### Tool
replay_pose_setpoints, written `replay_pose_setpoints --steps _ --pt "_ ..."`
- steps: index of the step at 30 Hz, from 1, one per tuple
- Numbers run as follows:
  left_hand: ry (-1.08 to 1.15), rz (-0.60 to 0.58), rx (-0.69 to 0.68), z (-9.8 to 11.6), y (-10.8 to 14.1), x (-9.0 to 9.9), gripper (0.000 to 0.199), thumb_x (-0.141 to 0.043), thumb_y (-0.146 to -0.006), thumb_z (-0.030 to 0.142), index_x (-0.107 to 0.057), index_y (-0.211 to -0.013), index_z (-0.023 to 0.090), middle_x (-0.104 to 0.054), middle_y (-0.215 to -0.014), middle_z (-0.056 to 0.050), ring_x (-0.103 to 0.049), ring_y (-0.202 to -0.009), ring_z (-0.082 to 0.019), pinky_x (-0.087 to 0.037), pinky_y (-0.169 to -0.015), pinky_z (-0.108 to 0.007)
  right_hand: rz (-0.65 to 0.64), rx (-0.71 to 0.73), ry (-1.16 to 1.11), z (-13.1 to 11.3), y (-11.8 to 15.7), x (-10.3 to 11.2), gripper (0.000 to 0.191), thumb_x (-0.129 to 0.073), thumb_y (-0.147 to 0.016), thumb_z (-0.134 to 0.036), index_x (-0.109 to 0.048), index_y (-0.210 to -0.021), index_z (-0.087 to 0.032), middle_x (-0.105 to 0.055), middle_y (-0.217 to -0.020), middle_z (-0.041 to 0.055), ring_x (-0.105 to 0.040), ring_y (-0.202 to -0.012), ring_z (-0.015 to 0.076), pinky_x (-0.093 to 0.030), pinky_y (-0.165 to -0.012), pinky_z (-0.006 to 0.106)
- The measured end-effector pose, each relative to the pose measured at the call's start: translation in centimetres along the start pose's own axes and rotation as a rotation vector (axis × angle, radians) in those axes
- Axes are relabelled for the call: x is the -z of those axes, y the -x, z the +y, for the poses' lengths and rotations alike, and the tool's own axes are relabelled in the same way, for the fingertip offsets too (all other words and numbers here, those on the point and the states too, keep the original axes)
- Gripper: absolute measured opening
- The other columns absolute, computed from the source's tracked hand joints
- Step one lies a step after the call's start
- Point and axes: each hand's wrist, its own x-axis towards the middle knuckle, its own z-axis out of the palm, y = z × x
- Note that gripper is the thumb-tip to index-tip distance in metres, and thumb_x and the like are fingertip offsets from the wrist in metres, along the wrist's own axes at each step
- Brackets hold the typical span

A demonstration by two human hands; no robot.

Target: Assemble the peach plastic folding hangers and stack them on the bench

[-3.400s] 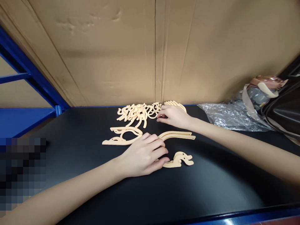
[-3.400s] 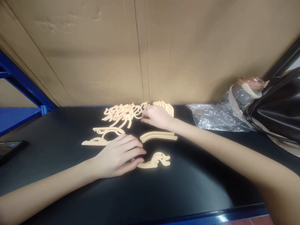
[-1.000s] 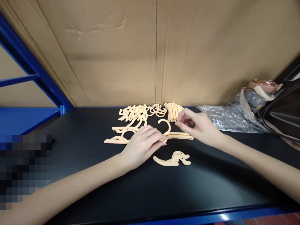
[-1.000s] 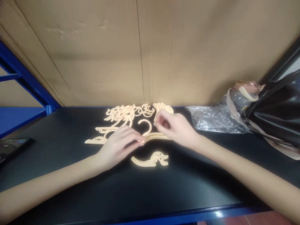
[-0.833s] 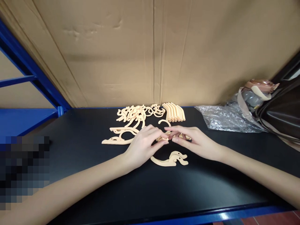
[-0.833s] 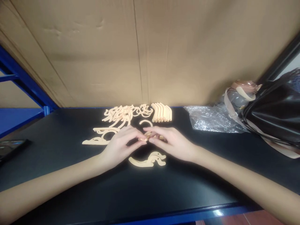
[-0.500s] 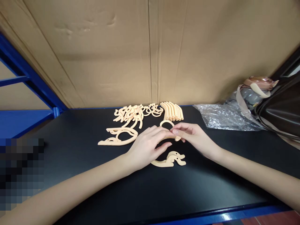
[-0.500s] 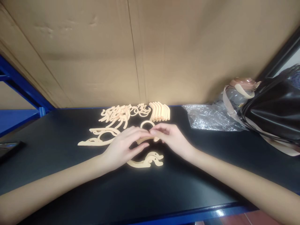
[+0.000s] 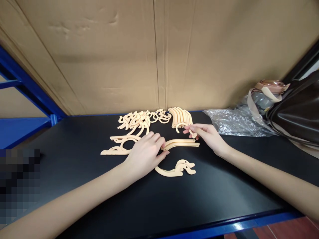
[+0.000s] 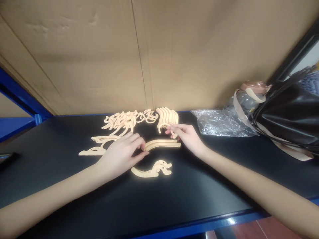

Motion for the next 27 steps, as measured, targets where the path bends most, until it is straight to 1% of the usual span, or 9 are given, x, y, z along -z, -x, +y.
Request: replay_pose_setpoints --steps 3,8,14,19,23,27 --pt "-0.061 0.013 -0.039 0.15 0.02 -0.04 0.015 -0.059 -0.087 0.026 -0.054 -0.077 0.016 -0.055 -0.077 -0.003 -0.049 -0.072 -0.019 -0.039 -0.061 -0.029 -0.023 -0.031 0.015 0.18 0.11 -0.25 0.038 -0.062 -0.080 -0.048 -0.073 -0.099 -0.017 -0.072 -0.099 0.0093 -0.059 -0.071 0.0145 -0.045 -0.061 0.029" --pt "-0.118 0.017 -0.080 0.26 -0.11 -0.17 0.013 -0.053 -0.089 0.022 -0.053 -0.077 0.016 -0.054 -0.077 -0.004 -0.049 -0.070 -0.018 -0.038 -0.058 -0.028 -0.035 -0.048 0.047 0.38 0.08 -0.42 0.037 -0.061 -0.081 -0.047 -0.073 -0.099 -0.018 -0.073 -0.096 0.0078 -0.054 -0.063 0.0116 -0.043 -0.057 0.027" --pt "-0.096 -0.005 -0.082 0.27 -0.38 -0.25 0.014 -0.053 -0.089 0.026 -0.052 -0.079 0.017 -0.053 -0.079 -0.003 -0.049 -0.071 -0.017 -0.037 -0.056 -0.027 -0.036 -0.036 0.072 0.39 0.11 -0.55 0.037 -0.060 -0.081 -0.047 -0.073 -0.099 -0.018 -0.073 -0.094 0.0077 -0.056 -0.065 0.0127 -0.041 -0.055 0.026" --pt "-0.126 -0.045 -0.090 0.25 -0.69 -0.23 0.017 -0.053 -0.090 0.029 -0.053 -0.079 0.016 -0.054 -0.079 -0.004 -0.051 -0.073 -0.018 -0.038 -0.057 -0.029 -0.053 -0.033 0.053 0.39 0.12 -0.62 0.034 -0.060 -0.082 -0.046 -0.073 -0.098 -0.018 -0.073 -0.094 0.0064 -0.054 -0.063 0.0108 -0.040 -0.055 0.025" --pt "-0.172 -0.056 -0.124 0.24 -0.75 -0.30 0.017 -0.051 -0.091 0.027 -0.055 -0.078 0.016 -0.054 -0.078 -0.004 -0.052 -0.073 -0.020 -0.040 -0.058 -0.030 -0.059 -0.033 0.040 0.46 0.08 -0.60 0.034 -0.060 -0.082 -0.046 -0.072 -0.098 -0.018 -0.073 -0.094 0.0069 -0.053 -0.062 0.0111 -0.041 -0.056 0.026" --pt "-0.160 -0.064 -0.138 0.27 -0.68 -0.36 0.017 -0.049 -0.092 0.025 -0.058 -0.080 0.016 -0.053 -0.075 -0.004 -0.052 -0.071 -0.019 -0.039 -0.056 -0.028 -0.068 -0.023 0.049 0.60 0.02 -0.53 0.036 -0.060 -0.081 -0.048 -0.072 -0.097 -0.018 -0.073 -0.095 0.0079 -0.055 -0.063 0.0120 -0.044 -0.058 0.028"
